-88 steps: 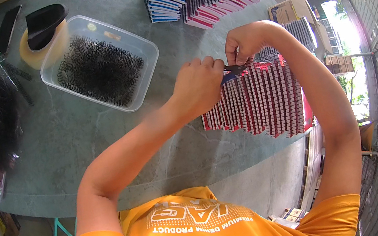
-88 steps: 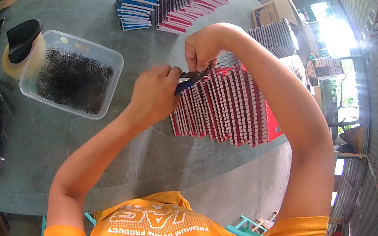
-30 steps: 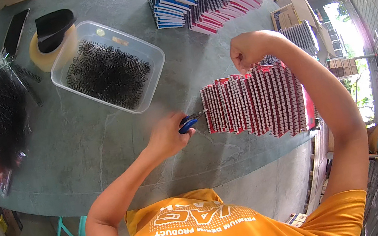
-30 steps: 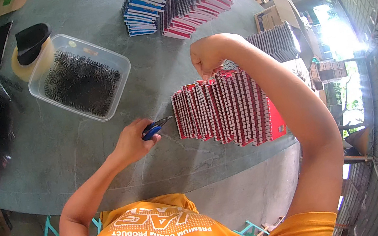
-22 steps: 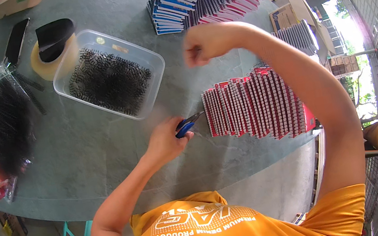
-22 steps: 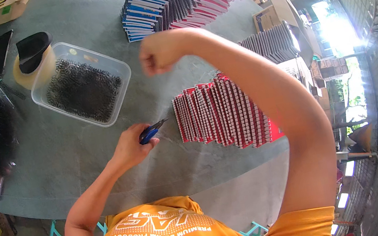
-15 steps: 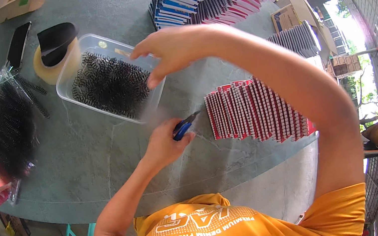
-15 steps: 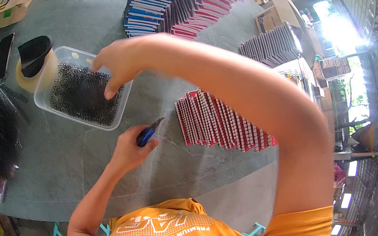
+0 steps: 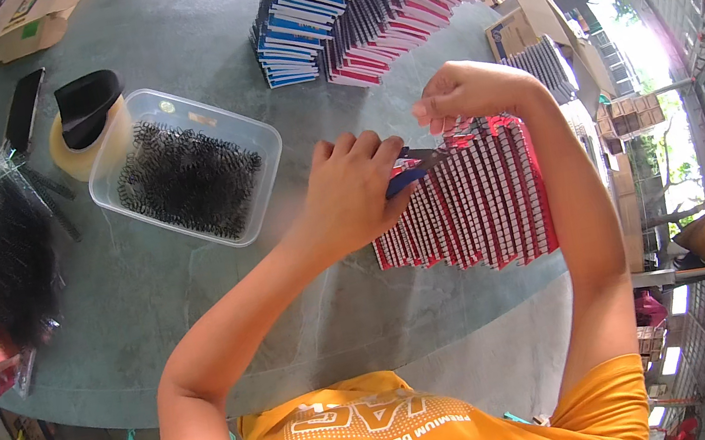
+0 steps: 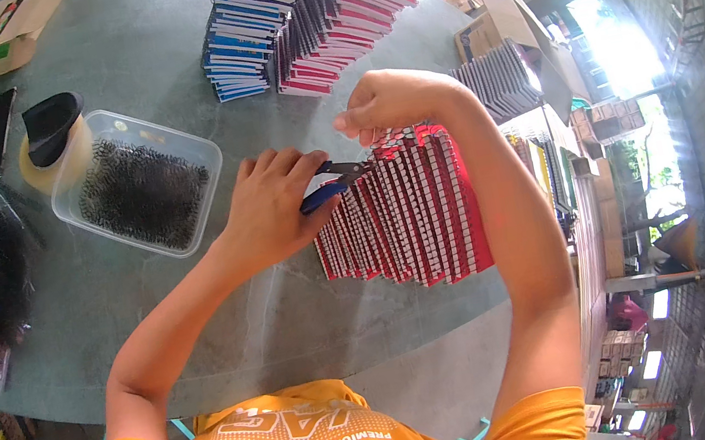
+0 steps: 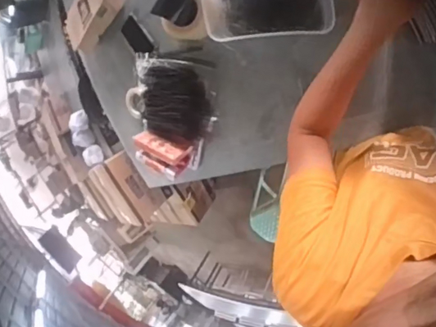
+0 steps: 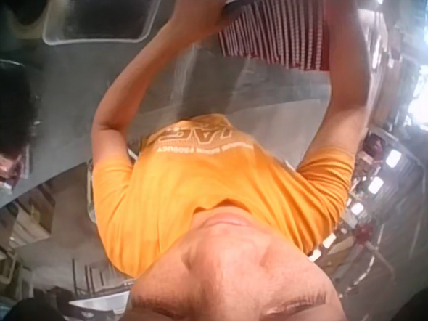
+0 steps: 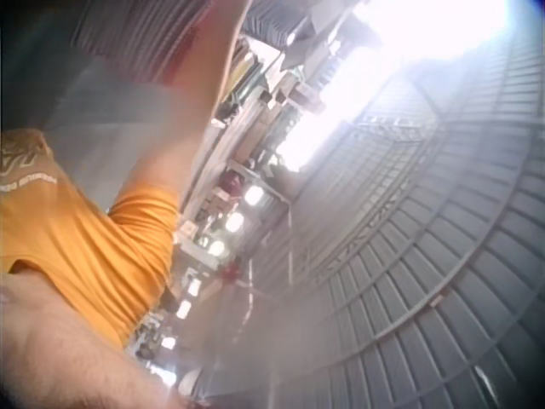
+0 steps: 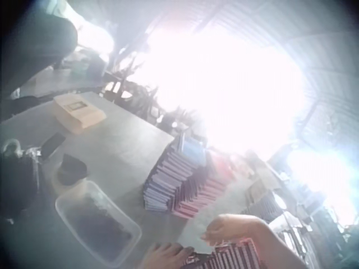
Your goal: The person uses a pair of pliers to cut and bend the ends of plastic spiral bindings on a stack of notebooks.
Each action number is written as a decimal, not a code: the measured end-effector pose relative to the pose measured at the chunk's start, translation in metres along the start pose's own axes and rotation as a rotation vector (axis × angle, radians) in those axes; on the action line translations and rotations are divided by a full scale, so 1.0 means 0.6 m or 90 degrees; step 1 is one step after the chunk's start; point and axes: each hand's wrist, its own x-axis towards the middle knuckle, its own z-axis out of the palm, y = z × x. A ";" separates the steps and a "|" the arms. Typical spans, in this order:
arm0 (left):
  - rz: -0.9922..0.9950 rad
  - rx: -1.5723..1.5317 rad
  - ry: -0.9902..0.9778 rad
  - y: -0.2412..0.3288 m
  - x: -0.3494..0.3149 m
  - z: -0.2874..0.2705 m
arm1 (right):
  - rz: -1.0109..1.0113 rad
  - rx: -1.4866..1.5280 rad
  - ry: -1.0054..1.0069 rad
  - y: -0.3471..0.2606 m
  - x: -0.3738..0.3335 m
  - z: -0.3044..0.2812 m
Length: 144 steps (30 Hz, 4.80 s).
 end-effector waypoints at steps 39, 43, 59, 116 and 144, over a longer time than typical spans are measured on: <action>-0.002 0.029 -0.021 0.021 0.025 -0.004 | -0.050 -0.019 -0.086 0.009 -0.005 0.003; 0.013 0.024 -0.017 0.019 0.026 0.007 | -0.026 0.039 -0.092 0.006 -0.006 0.002; -0.010 0.062 -0.031 0.031 0.042 -0.013 | -0.144 0.014 -0.108 0.027 -0.001 0.003; 0.016 0.096 -0.100 0.041 0.076 -0.019 | 0.020 0.227 -0.079 0.027 -0.011 -0.005; -0.338 -0.302 -0.227 -0.009 -0.055 -0.017 | -0.238 0.206 0.163 0.010 -0.035 -0.041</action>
